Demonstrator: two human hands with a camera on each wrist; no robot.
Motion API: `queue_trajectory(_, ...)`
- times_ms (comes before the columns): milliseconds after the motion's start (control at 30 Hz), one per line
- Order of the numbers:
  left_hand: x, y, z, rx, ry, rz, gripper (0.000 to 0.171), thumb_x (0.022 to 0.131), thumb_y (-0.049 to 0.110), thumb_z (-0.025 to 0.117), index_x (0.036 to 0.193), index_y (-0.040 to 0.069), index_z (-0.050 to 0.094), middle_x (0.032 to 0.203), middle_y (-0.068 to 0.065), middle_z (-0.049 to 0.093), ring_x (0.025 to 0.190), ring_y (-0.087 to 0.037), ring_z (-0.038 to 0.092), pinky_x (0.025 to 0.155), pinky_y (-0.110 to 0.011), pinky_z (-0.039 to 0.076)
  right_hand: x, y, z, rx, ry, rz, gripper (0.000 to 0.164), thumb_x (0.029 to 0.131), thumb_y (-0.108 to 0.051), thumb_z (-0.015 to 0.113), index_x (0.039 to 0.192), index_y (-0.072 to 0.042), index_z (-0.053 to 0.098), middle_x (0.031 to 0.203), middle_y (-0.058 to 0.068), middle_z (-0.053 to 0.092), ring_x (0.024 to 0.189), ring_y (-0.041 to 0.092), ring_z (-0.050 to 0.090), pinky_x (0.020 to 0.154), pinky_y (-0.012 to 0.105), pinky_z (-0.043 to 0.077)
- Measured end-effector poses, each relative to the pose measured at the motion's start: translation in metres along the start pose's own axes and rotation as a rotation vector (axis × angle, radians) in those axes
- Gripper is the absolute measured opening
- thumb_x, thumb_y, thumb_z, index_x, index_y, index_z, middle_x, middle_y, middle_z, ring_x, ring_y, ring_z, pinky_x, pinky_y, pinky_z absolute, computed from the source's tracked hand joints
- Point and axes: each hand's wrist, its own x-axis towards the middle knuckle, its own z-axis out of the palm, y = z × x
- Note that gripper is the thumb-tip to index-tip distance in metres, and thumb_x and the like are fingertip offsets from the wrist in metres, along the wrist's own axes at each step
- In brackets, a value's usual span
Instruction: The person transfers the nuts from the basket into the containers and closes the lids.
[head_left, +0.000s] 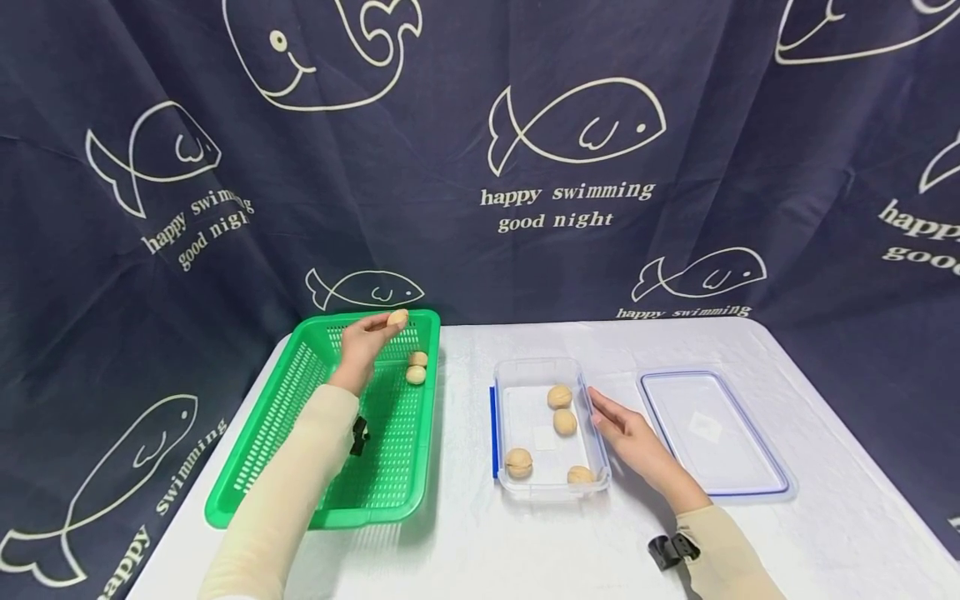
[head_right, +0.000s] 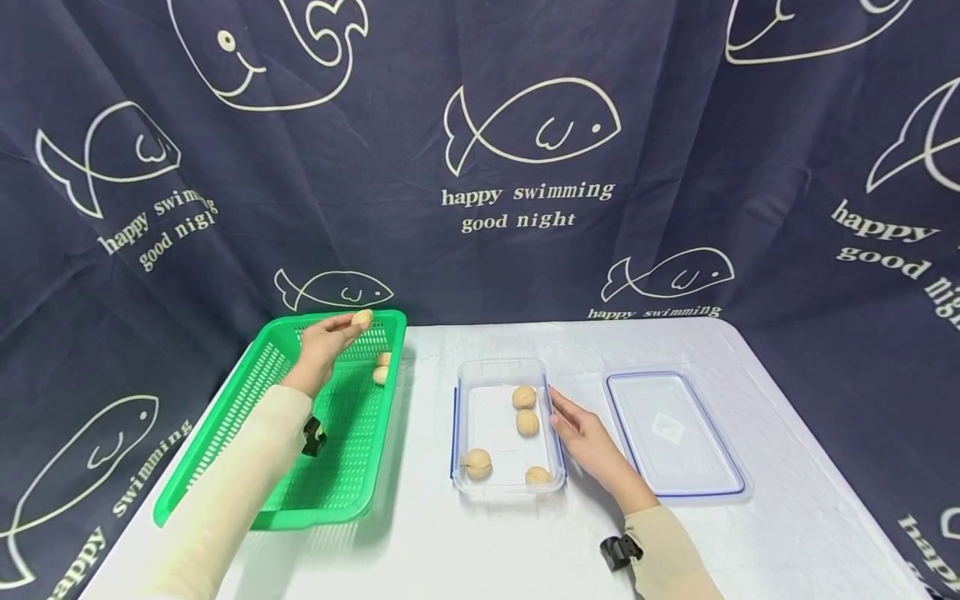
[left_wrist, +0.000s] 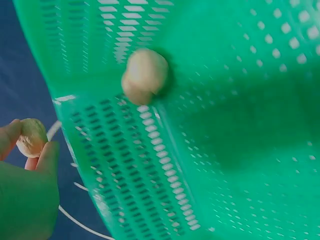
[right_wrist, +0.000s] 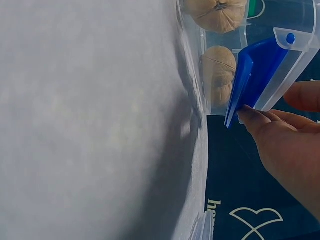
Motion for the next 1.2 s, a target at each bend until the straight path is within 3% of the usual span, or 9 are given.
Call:
queue_trajectory(233, -0.019, 0.021, 0.019, -0.079, -0.081, 0.032, 0.039, 0.083, 0.010, 0.076, 0.120, 0.001, 0.066, 0.120, -0.014, 0.065, 0.102, -0.015, 0.060, 0.097, -0.033, 0.048, -0.001, 0.000, -0.002, -0.023, 0.004, 0.003, 0.050, 0.103, -0.013, 0.045, 0.146, 0.008, 0.031, 0.149, 0.023, 0.032, 0.138, 0.035, 0.030, 0.109, 0.035, 0.026)
queue_trajectory(333, -0.030, 0.031, 0.030, -0.079, -0.142, 0.046, 0.039, 0.084, 0.013, 0.076, 0.121, 0.004, 0.066, 0.120, -0.012, 0.065, 0.109, -0.020, 0.059, 0.099, -0.035, 0.046, -0.001, 0.001, -0.002, -0.016, 0.007, 0.007, 0.050, 0.103, -0.013, 0.045, 0.145, 0.008, 0.031, 0.149, 0.023, 0.032, 0.138, 0.035, 0.030, 0.109, 0.033, 0.026)
queue_trajectory(433, -0.043, 0.040, 0.042, -0.080, -0.206, 0.051, 0.039, 0.084, 0.016, 0.076, 0.122, 0.007, 0.066, 0.122, -0.010, 0.064, 0.114, -0.022, 0.057, 0.101, -0.038, 0.043, -0.001, 0.001, -0.002, 0.000, 0.012, 0.014, 0.049, 0.103, -0.012, 0.045, 0.145, 0.008, 0.031, 0.149, 0.024, 0.031, 0.137, 0.035, 0.031, 0.108, 0.023, 0.028)
queue_trajectory(567, -0.057, 0.052, 0.056, -0.098, -0.262, 0.043, 0.039, 0.084, 0.017, 0.076, 0.121, 0.009, 0.067, 0.122, -0.007, 0.065, 0.113, -0.022, 0.058, 0.103, -0.040, 0.041, -0.001, 0.001, -0.001, 0.026, 0.012, 0.014, 0.049, 0.102, -0.011, 0.045, 0.145, 0.008, 0.030, 0.149, 0.024, 0.031, 0.137, 0.035, 0.031, 0.102, 0.010, 0.028)
queue_trajectory(667, -0.065, 0.058, 0.067, -0.113, -0.290, 0.056, 0.039, 0.083, 0.015, 0.076, 0.120, 0.008, 0.067, 0.121, -0.008, 0.066, 0.110, -0.022, 0.061, 0.101, -0.037, 0.043, -0.001, 0.001, 0.001, 0.029, 0.012, 0.009, 0.050, 0.102, -0.011, 0.045, 0.145, 0.008, 0.030, 0.149, 0.025, 0.031, 0.137, 0.036, 0.031, 0.100, 0.007, 0.027)
queue_trajectory(1000, -0.088, 0.059, 0.102, -0.097, -0.395, 0.082, 0.038, 0.082, 0.011, 0.076, 0.119, 0.005, 0.067, 0.116, -0.009, 0.068, 0.104, -0.020, 0.064, 0.098, -0.035, 0.047, -0.001, 0.000, 0.002, 0.012, 0.010, 0.007, 0.049, 0.102, -0.010, 0.045, 0.145, 0.009, 0.030, 0.149, 0.025, 0.032, 0.137, 0.036, 0.031, 0.103, 0.011, 0.027)
queue_trajectory(1200, -0.100, 0.050, 0.122, -0.051, -0.446, 0.040, 0.037, 0.082, 0.012, 0.077, 0.118, 0.007, 0.068, 0.113, -0.007, 0.069, 0.104, -0.019, 0.064, 0.097, -0.034, 0.048, -0.001, -0.002, 0.002, 0.015, 0.010, -0.001, 0.049, 0.102, -0.008, 0.045, 0.145, 0.010, 0.030, 0.148, 0.026, 0.031, 0.136, 0.037, 0.031, 0.106, 0.017, 0.029)
